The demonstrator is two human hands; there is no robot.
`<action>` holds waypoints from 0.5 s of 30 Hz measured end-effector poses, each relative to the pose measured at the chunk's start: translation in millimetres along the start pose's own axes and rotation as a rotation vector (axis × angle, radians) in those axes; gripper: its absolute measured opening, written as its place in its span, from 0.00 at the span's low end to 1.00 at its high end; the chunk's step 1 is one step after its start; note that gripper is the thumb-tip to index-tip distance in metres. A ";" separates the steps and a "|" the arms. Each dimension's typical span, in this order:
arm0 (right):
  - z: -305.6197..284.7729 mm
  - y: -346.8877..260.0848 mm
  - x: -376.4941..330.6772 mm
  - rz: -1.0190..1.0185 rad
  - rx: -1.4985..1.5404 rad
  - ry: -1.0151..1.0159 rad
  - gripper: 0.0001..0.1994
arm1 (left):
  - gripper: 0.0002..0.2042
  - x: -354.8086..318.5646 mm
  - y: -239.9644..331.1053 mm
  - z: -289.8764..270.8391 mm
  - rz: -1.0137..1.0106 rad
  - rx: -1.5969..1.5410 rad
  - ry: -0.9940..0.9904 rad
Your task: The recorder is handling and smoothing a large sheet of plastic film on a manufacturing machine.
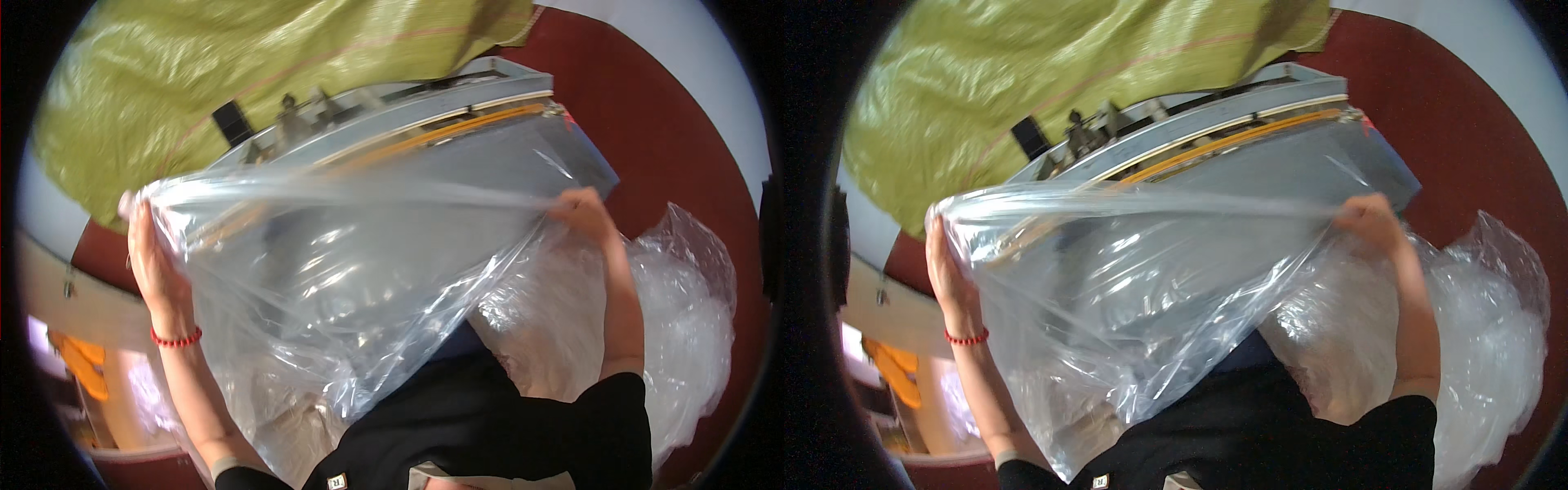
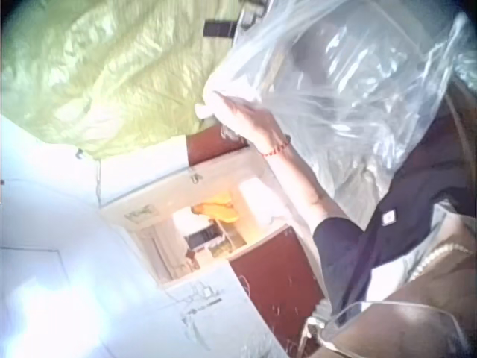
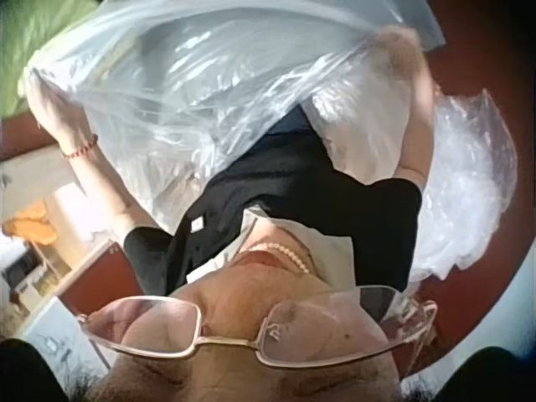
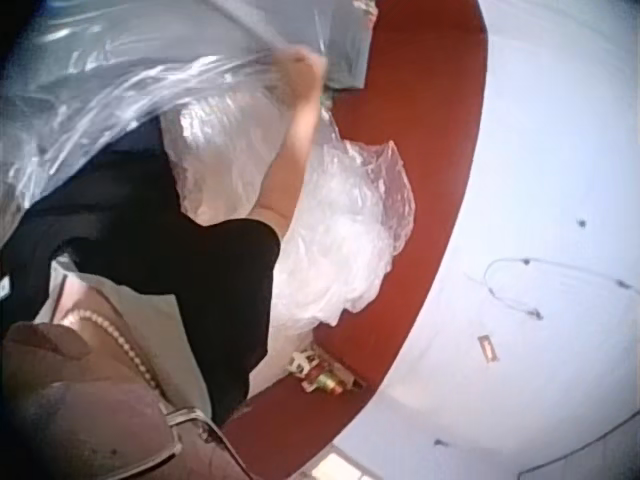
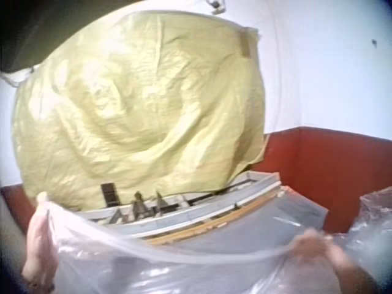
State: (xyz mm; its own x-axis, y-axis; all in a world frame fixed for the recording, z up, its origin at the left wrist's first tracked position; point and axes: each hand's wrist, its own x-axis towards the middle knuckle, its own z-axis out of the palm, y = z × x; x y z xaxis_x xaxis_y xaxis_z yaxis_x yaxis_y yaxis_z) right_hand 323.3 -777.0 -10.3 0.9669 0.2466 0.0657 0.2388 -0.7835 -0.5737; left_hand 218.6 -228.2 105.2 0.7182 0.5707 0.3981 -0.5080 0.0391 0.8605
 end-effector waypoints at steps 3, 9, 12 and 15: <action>-49.3 49.4 9.7 -0.042 0.471 0.515 0.05 | 0.12 -14.9 -28.9 12.1 -0.054 0.017 -0.006; -58.6 90.7 57.8 -0.220 1.367 0.816 0.04 | 0.04 -47.4 -111.6 24.3 -0.299 0.312 -0.222; -22.2 198.9 99.7 -0.036 -0.002 0.589 0.05 | 0.05 -59.9 -164.2 6.2 -0.406 0.316 -0.214; 23.9 160.9 107.7 0.207 0.276 0.534 0.07 | 0.06 -67.5 -155.4 -9.4 -0.442 0.378 -0.193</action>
State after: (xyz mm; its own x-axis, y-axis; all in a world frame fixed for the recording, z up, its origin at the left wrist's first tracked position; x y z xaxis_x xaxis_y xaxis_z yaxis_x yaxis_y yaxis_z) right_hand 463.7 -862.9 -115.1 0.9192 -0.2686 0.2880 0.0789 -0.5909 -0.8029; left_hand 244.5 -265.1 -58.4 0.9137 0.4064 -0.0019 0.0357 -0.0756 0.9965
